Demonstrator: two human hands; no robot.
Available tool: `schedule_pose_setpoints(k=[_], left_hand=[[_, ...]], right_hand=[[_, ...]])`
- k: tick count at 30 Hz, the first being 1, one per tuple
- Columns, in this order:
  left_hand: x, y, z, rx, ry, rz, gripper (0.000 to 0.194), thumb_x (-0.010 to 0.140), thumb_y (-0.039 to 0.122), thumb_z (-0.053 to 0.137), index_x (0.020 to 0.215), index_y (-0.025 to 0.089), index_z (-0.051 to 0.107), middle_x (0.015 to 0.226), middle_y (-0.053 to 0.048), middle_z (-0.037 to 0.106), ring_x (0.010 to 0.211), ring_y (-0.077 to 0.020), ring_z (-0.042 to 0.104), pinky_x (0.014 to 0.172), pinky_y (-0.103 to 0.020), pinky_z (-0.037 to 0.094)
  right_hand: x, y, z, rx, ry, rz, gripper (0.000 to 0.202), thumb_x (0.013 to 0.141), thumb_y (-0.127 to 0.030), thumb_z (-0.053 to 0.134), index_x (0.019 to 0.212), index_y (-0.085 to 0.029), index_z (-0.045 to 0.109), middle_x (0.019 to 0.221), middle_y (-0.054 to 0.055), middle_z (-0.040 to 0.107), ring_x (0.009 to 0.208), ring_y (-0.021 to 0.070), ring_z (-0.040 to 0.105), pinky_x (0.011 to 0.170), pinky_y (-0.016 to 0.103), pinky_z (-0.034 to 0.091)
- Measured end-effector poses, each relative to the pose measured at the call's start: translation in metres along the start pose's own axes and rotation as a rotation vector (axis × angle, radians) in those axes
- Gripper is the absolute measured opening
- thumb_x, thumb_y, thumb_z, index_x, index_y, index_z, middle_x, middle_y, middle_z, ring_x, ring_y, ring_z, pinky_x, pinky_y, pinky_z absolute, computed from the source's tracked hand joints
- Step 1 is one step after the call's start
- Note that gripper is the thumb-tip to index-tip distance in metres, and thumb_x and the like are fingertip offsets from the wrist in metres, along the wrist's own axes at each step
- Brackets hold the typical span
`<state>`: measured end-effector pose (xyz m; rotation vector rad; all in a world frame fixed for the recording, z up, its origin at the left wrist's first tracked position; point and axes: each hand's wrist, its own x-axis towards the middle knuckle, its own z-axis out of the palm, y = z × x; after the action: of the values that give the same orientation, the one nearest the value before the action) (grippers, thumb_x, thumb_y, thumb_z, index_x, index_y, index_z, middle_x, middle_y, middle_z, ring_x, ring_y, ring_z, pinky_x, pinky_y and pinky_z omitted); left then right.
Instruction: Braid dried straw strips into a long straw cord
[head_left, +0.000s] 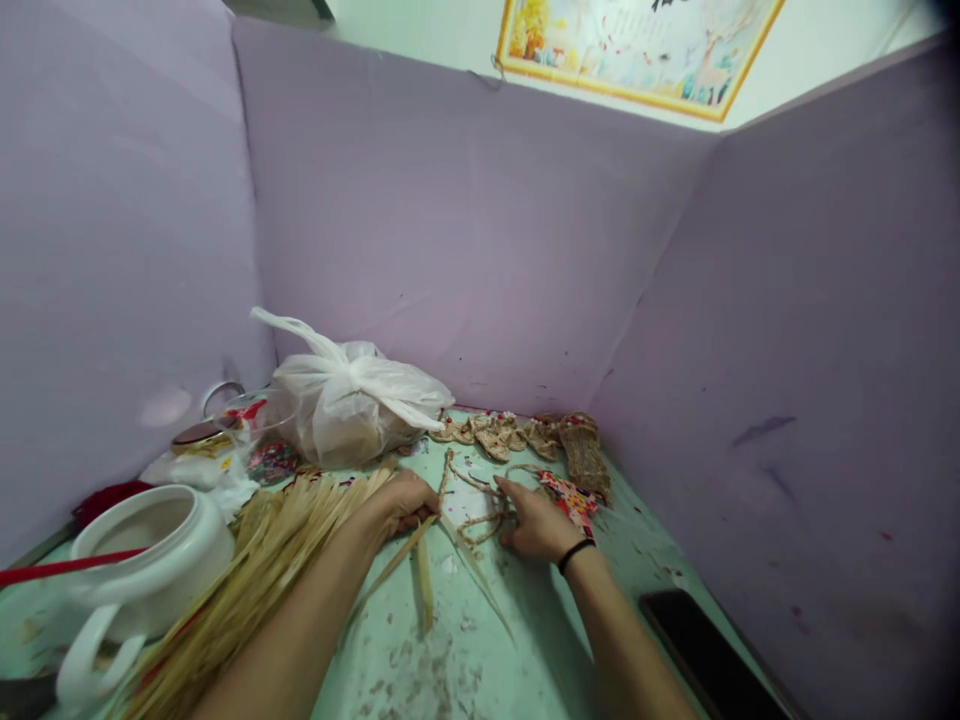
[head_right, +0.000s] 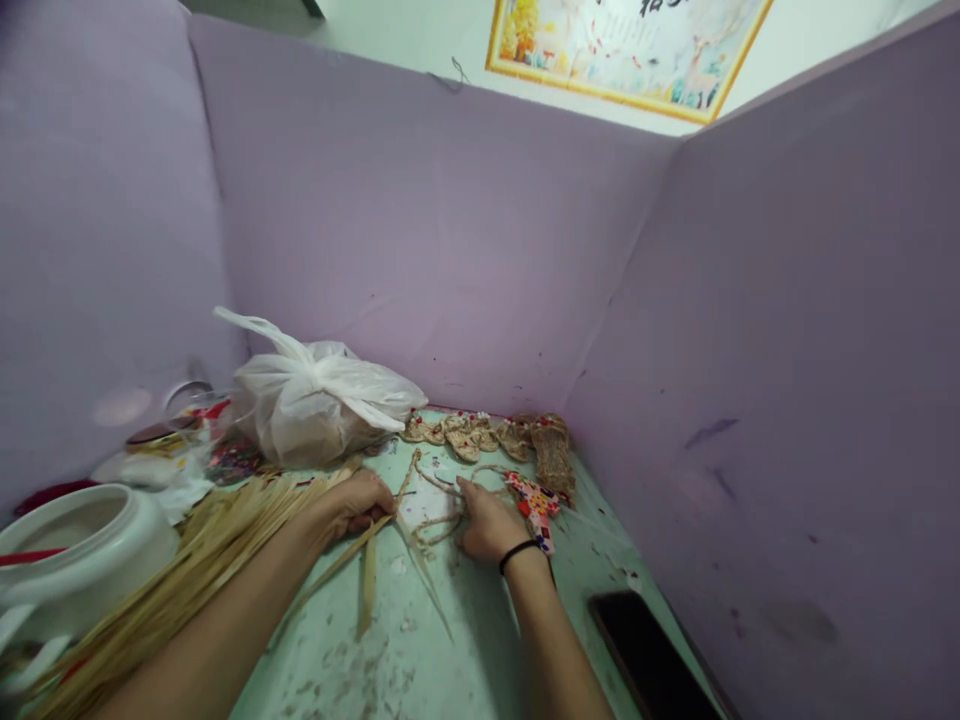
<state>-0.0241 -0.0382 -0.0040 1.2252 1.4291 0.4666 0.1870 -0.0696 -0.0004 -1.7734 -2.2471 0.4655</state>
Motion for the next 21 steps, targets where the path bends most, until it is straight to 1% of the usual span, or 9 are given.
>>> schedule_pose_setpoints(k=[2,5,7,9,11,14,17,19,21], left_hand=[[-0.002,0.001,0.001,-0.009,0.004,0.003,0.017,0.05,0.016,0.055,0.039,0.012,0.043,0.033,0.004,0.037,0.027,-0.0033,0.028,0.032,-0.018,0.013],[-0.005,0.002,0.001,-0.011,0.006,0.015,0.017,0.05,0.012,0.052,0.036,0.012,0.042,0.031,0.004,0.035,0.026,-0.0031,0.027,0.033,-0.018,0.014],[-0.007,0.003,0.001,-0.008,0.002,0.027,0.018,0.05,0.011,0.05,0.035,0.013,0.04,0.03,0.004,0.033,0.026,-0.0033,0.026,0.033,-0.018,0.014],[-0.007,0.003,0.001,-0.006,0.004,0.033,0.017,0.051,0.011,0.05,0.036,0.013,0.041,0.03,0.004,0.034,0.026,-0.0039,0.027,0.033,-0.018,0.015],[-0.007,0.003,0.001,0.002,0.002,0.027,0.015,0.05,0.011,0.05,0.037,0.012,0.042,0.031,0.004,0.035,0.027,-0.0044,0.027,0.033,-0.018,0.015],[-0.006,0.003,0.001,0.008,-0.007,0.018,0.014,0.05,0.011,0.051,0.039,0.012,0.043,0.031,0.004,0.035,0.027,-0.0047,0.027,0.033,-0.019,0.014],[-0.006,0.003,0.002,-0.001,-0.004,0.041,0.014,0.05,0.011,0.051,0.039,0.012,0.043,0.031,0.004,0.034,0.028,-0.0048,0.028,0.033,-0.019,0.015],[-0.005,0.002,0.003,-0.004,0.001,0.047,0.015,0.05,0.01,0.051,0.038,0.012,0.042,0.031,0.004,0.035,0.029,-0.0048,0.028,0.033,-0.018,0.016],[-0.003,0.001,0.003,-0.01,0.007,0.043,0.015,0.05,0.009,0.051,0.038,0.012,0.042,0.031,0.004,0.035,0.029,-0.0049,0.029,0.033,-0.018,0.017]], right_hand=[[0.004,-0.003,0.003,-0.052,-0.05,0.04,0.073,0.049,-0.021,0.068,0.118,-0.013,0.048,0.115,0.015,0.053,0.101,0.0255,0.05,0.08,0.028,0.037],[0.011,-0.013,-0.004,-0.205,-0.094,-0.008,0.035,0.056,-0.019,0.063,0.091,-0.015,0.063,0.088,0.01,0.064,0.081,0.0218,0.057,0.065,0.026,0.038],[0.016,-0.022,-0.015,-0.34,-0.062,-0.05,0.017,0.063,-0.012,0.055,0.077,-0.015,0.063,0.077,0.009,0.064,0.075,0.0195,0.058,0.061,0.024,0.035],[0.022,-0.029,-0.03,-0.471,-0.005,-0.073,0.017,0.063,-0.007,0.052,0.075,-0.015,0.061,0.076,0.01,0.063,0.074,0.0193,0.058,0.06,0.024,0.034],[0.03,-0.033,-0.049,-0.603,0.052,-0.053,0.024,0.062,-0.003,0.049,0.082,-0.013,0.058,0.077,0.011,0.063,0.074,0.0206,0.058,0.06,0.025,0.035],[0.046,-0.031,-0.078,-0.73,0.205,0.01,0.029,0.069,-0.002,0.041,0.093,-0.01,0.055,0.08,0.014,0.062,0.074,0.0216,0.058,0.062,0.028,0.037],[0.063,-0.02,-0.094,-0.755,0.292,-0.027,0.031,0.073,-0.004,0.04,0.099,-0.011,0.054,0.098,0.016,0.058,0.09,0.022,0.055,0.076,0.03,0.037],[0.072,-0.011,-0.094,-0.715,0.226,0.037,0.037,0.073,-0.008,0.044,0.108,-0.015,0.053,0.111,0.015,0.053,0.101,0.0221,0.05,0.084,0.033,0.034],[0.078,-0.002,-0.089,-0.646,0.091,0.219,0.036,0.073,-0.014,0.048,0.108,-0.017,0.057,0.112,0.015,0.054,0.099,0.0218,0.051,0.084,0.032,0.036]])
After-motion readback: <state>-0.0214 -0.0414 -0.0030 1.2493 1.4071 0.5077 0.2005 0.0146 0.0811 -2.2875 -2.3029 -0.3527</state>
